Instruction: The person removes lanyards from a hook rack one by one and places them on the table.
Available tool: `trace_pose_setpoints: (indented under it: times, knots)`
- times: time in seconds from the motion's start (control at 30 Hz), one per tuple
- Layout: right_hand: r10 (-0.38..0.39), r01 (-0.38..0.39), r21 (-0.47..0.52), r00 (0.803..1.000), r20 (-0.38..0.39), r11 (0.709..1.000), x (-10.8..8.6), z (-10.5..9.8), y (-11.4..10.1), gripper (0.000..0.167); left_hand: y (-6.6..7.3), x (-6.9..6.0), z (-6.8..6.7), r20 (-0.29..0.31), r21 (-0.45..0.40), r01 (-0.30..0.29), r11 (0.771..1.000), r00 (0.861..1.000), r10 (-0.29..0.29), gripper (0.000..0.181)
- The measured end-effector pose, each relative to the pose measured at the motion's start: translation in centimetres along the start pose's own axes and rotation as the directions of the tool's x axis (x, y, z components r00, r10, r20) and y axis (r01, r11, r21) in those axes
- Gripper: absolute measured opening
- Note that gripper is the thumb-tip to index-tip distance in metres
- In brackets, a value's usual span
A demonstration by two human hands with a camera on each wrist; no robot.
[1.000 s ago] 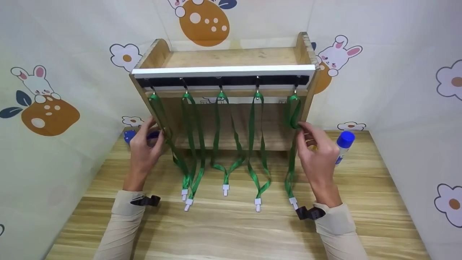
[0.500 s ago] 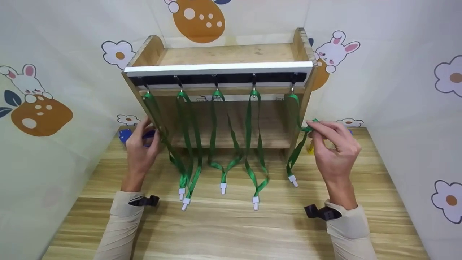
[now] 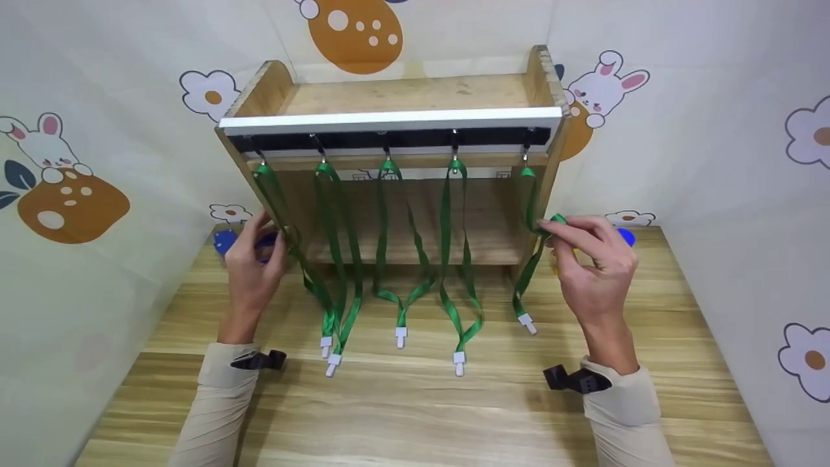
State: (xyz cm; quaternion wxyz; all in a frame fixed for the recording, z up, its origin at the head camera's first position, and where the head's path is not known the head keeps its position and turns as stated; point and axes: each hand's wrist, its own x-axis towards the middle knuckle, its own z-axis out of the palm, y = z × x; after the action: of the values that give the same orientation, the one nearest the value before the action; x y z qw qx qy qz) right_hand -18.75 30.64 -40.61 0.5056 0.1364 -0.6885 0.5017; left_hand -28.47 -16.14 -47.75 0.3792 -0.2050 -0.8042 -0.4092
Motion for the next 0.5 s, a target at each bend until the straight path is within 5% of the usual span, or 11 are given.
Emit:
trace_pose_setpoints:
  times: [0.23,0.5]
  knots:
    - [-0.103,0.109,-0.056,0.990,0.096,0.993,0.8,0.5,-0.9,0.013,-0.1,-0.1,0.1,-0.001,-0.008,0.018,1.000,1.000,-0.018,0.048]
    - [-0.108,0.122,-0.054,0.970,0.218,0.991,-0.2,-0.5,0.2,0.012,0.1,-0.1,0.0,0.020,-0.017,0.049,0.999,0.999,-0.049,0.049]
